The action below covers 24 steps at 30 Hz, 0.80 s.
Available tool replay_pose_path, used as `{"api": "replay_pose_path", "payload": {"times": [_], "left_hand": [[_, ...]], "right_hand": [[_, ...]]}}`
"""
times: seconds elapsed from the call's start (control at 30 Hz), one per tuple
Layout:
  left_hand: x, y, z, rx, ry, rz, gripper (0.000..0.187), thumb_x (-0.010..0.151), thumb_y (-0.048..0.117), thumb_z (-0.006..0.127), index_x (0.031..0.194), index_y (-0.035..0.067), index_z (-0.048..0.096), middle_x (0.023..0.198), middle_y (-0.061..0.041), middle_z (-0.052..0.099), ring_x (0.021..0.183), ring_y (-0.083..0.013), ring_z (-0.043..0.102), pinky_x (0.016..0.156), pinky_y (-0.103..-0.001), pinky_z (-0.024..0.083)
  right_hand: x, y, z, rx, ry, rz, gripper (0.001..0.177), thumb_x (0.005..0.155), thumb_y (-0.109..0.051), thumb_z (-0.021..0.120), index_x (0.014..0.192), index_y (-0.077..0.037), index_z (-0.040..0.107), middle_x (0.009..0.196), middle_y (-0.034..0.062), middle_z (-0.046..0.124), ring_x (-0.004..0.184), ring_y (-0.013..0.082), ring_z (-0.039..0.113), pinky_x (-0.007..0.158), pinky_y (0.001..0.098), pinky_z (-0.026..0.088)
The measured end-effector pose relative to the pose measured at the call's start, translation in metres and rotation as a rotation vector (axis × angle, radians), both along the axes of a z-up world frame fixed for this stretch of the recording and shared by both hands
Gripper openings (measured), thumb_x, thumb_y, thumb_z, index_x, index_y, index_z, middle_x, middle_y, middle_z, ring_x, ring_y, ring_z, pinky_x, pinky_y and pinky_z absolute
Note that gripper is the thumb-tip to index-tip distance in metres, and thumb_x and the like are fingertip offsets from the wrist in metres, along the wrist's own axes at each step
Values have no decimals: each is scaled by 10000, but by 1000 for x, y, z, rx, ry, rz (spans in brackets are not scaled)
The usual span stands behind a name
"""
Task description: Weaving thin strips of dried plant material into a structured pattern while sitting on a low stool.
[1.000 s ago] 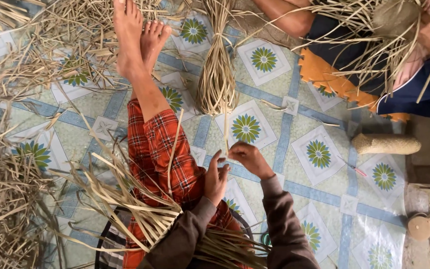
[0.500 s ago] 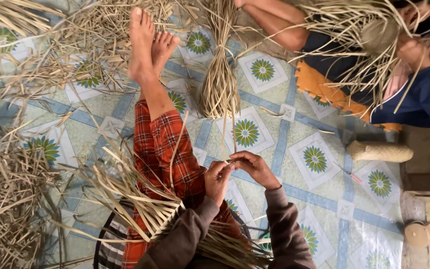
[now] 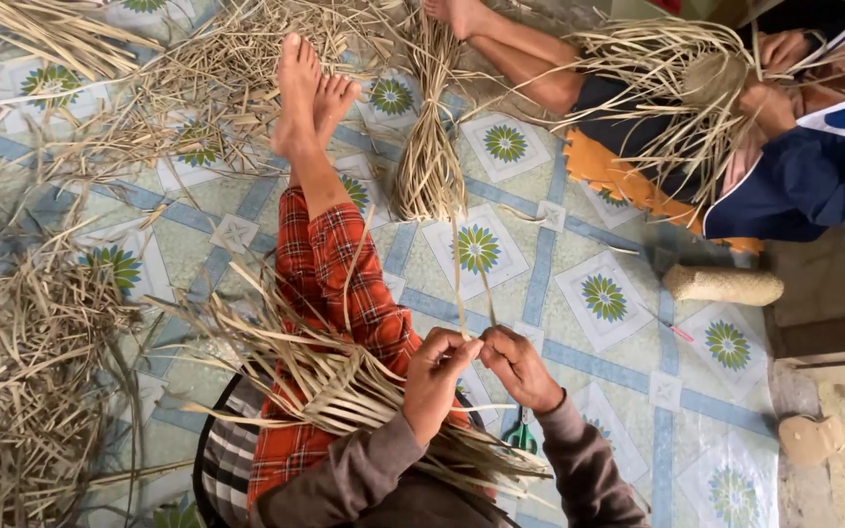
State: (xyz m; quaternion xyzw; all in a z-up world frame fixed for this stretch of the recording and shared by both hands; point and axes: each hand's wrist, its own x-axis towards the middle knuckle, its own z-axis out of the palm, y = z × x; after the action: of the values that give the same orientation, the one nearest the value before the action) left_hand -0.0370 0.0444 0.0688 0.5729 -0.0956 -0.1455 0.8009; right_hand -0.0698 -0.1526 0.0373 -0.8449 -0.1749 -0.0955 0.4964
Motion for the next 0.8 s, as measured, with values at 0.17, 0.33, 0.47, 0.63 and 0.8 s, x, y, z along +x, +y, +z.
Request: {"api": "replay_pose_path", "payload": {"times": [0.17, 0.33, 0.47, 0.63, 0.8], "left_hand": [[-7, 61, 49, -44, -112, -93, 223, 944, 206, 687, 762, 146, 573, 816, -9, 529, 777, -168, 515, 803, -356, 491], [16, 138, 75, -206, -158, 13, 66, 962, 105, 641, 943, 139, 694, 1027, -22, 642, 944, -189, 643, 952, -465, 586], [42, 196, 85, -483, -176, 199, 199, 958, -61, 580, 1033, 72, 708, 1077, -50, 726, 978, -177, 693, 891, -317, 598], [62, 245, 75, -546, -160, 293, 125, 1065, 58, 608, 1052, 102, 725, 1087, -11, 759, 798, -103, 679, 739, -257, 591], [75, 302, 56, -489, -143, 472, 134, 1115, 79, 614, 1054, 129, 722, 1017, 57, 749, 710, -56, 652, 709, -250, 591]], "right_hand": [[-24, -27, -32, -196, 68, -263, 229, 1053, -160, 414, 993, -81, 620, 958, 60, 694, 770, 209, 690, 696, 317, 536], [-48, -72, -76, -258, 271, -502, 177, 1012, -175, 441, 942, -126, 595, 1022, 28, 711, 844, 232, 687, 792, 353, 499], [-71, -106, -101, -408, 442, -683, 266, 1061, -272, 391, 997, -140, 613, 1072, 30, 755, 801, 259, 724, 685, 371, 561], [-94, -120, -85, -455, 584, -841, 305, 1080, -331, 370, 1030, -183, 631, 944, 37, 742, 698, 254, 661, 580, 362, 448], [-115, -145, -67, -526, 689, -979, 352, 1100, -378, 332, 1079, -193, 631, 1011, 120, 746, 826, 362, 677, 670, 434, 438]]}}
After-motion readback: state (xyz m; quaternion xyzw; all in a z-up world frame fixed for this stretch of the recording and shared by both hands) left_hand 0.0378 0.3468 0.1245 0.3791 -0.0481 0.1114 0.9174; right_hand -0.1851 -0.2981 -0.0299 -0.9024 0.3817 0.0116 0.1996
